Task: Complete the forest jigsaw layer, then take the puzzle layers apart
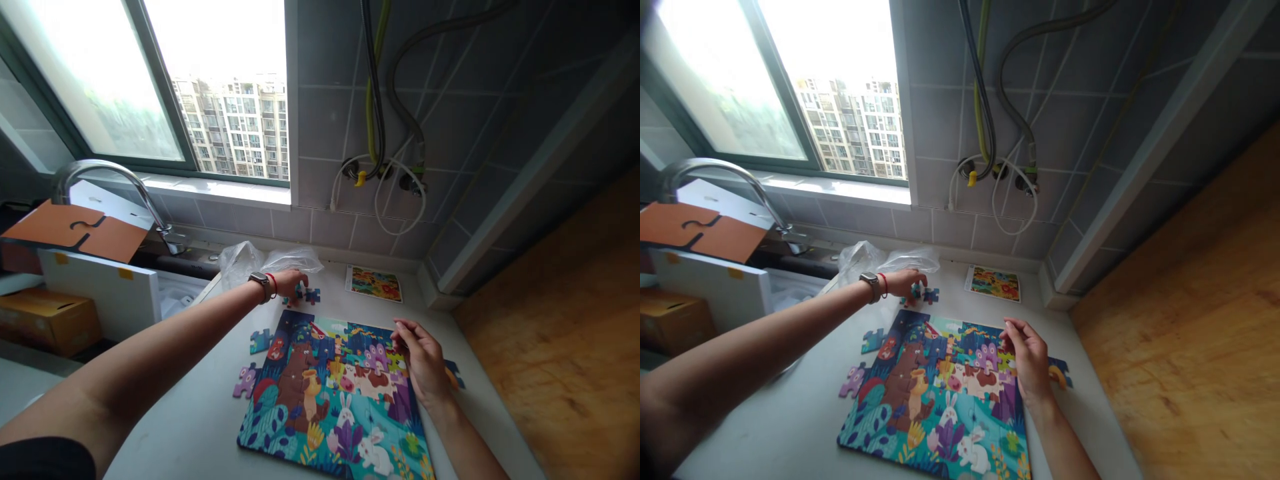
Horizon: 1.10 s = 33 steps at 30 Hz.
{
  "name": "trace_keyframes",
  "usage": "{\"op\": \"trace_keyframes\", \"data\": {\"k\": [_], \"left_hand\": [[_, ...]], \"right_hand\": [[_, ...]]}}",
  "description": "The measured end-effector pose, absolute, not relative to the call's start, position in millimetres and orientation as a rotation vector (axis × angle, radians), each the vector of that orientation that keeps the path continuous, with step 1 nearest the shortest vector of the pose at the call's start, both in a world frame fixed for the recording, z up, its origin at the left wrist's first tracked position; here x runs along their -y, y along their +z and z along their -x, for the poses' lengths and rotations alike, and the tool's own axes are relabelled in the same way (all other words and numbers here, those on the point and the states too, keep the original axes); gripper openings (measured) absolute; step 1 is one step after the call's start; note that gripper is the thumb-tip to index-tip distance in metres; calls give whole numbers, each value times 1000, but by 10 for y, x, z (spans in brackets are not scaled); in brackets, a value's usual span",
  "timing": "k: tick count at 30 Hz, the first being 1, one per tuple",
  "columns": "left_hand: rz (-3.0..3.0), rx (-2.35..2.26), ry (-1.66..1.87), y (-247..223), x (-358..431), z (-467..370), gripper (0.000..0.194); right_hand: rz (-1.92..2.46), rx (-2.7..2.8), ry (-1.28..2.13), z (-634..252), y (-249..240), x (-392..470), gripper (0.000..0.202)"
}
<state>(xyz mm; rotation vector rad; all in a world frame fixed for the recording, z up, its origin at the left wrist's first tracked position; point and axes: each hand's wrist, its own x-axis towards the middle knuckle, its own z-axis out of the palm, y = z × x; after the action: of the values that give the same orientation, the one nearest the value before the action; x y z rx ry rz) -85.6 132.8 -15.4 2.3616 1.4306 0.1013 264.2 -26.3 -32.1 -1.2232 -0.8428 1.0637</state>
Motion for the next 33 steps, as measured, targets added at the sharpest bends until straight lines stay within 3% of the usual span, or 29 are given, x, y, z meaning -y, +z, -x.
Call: {"op": "trace_keyframes", "data": {"k": [3,7,14,28,33], "left_hand": [[-2367,-1423,72,-121,-1321,827,74],[-2347,-1417,-38,-82,-1361,769,68],[-2278,-1440,-376,-31,-1396,648,30],[-2386,-1504,-346,58,-1196,713,37],[-2407,-1507,-270,25,-1213,762,50]], "right_hand": [[1218,863,1055,-2643,-323,267,45],[1219,876,1063,-2619,-317,276,45],[1226,869,1096,-2614,-376,266,53],[1276,1228,930,-2582,-444,259,57],[1340,1561,901,-2776,-214,305,29]]}}
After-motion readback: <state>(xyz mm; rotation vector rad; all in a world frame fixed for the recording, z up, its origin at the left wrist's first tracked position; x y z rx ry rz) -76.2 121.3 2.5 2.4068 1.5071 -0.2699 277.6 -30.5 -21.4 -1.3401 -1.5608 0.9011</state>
